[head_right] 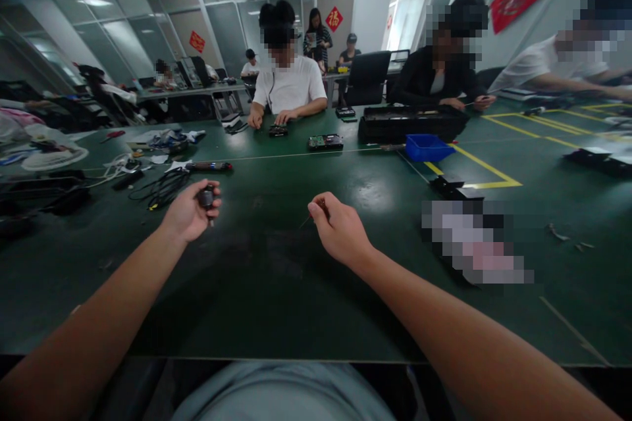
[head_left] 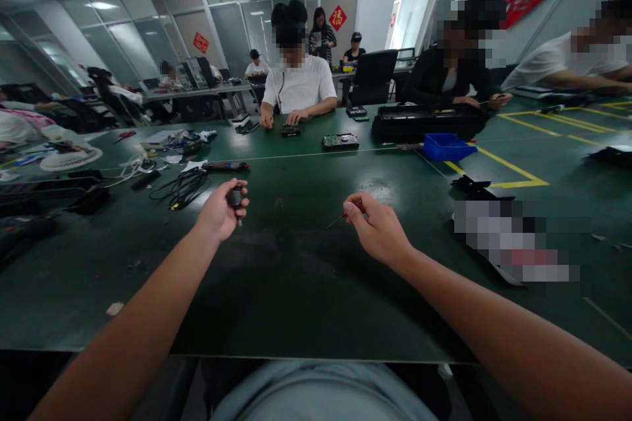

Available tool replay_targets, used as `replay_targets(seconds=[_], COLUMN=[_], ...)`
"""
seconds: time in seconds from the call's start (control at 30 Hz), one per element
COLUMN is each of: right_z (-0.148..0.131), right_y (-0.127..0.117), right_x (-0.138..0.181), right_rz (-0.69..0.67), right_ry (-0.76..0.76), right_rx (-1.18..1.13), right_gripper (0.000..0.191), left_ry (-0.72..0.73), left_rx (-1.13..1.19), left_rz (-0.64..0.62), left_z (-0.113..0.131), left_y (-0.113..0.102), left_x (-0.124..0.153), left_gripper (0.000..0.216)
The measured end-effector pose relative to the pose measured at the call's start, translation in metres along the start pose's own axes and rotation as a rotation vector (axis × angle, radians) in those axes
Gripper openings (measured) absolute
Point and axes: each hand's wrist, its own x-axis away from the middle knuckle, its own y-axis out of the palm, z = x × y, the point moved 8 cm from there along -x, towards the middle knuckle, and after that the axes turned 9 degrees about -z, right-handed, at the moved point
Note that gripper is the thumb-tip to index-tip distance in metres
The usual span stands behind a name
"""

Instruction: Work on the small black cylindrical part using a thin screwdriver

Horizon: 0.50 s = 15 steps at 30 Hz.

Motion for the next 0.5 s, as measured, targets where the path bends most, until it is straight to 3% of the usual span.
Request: replay_targets(seconds=[0.13, 0.3, 0.5], right_z=[0.001, 0.003, 0.007], right_y=[0.001, 0.000, -0.002], right_x=[0.000, -0.001, -0.004], right_rz=[-0.013, 0.006, 0.025], right_ry=[0.012, 0.002, 0.023], right_rx=[0.000, -0.002, 0.003], right_gripper=[0.023, 0.022, 0.023], left_ry=[0.031, 0.112, 0.141], left_rx=[-0.033, -0.120, -0.181], left_rz=[0.202, 0.358, 0.620], left_z=[0.026, 0.063, 0.102], left_y=[-0.062, -0.137, -0.221], left_x=[0.009, 0.026, 0.055], left_gripper=[0.013, 0.025, 0.012])
